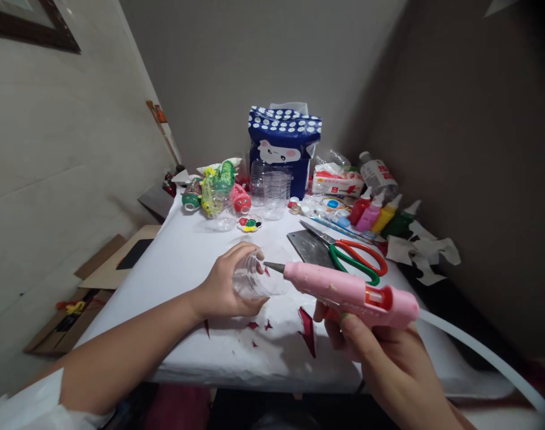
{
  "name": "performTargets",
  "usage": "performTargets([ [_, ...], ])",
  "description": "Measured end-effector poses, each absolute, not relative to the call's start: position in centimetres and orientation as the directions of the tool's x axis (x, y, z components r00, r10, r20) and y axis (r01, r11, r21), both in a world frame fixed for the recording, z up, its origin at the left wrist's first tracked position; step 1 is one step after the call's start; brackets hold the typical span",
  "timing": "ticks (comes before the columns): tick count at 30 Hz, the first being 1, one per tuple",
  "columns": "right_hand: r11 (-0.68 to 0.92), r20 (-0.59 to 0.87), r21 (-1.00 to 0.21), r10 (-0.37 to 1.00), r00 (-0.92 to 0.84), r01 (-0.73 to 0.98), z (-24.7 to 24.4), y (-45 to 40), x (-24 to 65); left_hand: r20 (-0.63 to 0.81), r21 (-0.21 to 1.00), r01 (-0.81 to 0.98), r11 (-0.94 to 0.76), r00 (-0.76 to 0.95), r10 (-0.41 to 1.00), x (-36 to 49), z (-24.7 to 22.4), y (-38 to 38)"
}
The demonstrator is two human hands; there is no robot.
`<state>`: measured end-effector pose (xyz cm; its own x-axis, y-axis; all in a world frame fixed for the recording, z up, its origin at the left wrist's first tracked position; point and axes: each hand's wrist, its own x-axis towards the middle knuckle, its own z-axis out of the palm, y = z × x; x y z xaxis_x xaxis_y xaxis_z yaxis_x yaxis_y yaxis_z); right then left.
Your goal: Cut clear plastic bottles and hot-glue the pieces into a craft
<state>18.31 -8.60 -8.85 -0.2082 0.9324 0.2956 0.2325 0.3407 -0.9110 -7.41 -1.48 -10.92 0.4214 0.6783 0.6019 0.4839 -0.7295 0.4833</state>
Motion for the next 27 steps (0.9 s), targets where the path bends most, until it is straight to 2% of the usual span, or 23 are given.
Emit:
performTargets([
  [13, 0.296, 0.249, -0.935, 0.94, -0.234, 0.193, -9.4, -8.46, 17.98, 0.615, 0.456, 0.439, -0.774, 0.474, 0.63, -7.45, -10.94, -1.21],
  [27, 0.31, 0.25, -0.919, 0.936, -0.25, 0.243, -9.69, -8.69, 17.99, 0.645, 0.445, 0.421, -0.791, 0.462, 0.609, -7.49, -11.03, -1.1],
])
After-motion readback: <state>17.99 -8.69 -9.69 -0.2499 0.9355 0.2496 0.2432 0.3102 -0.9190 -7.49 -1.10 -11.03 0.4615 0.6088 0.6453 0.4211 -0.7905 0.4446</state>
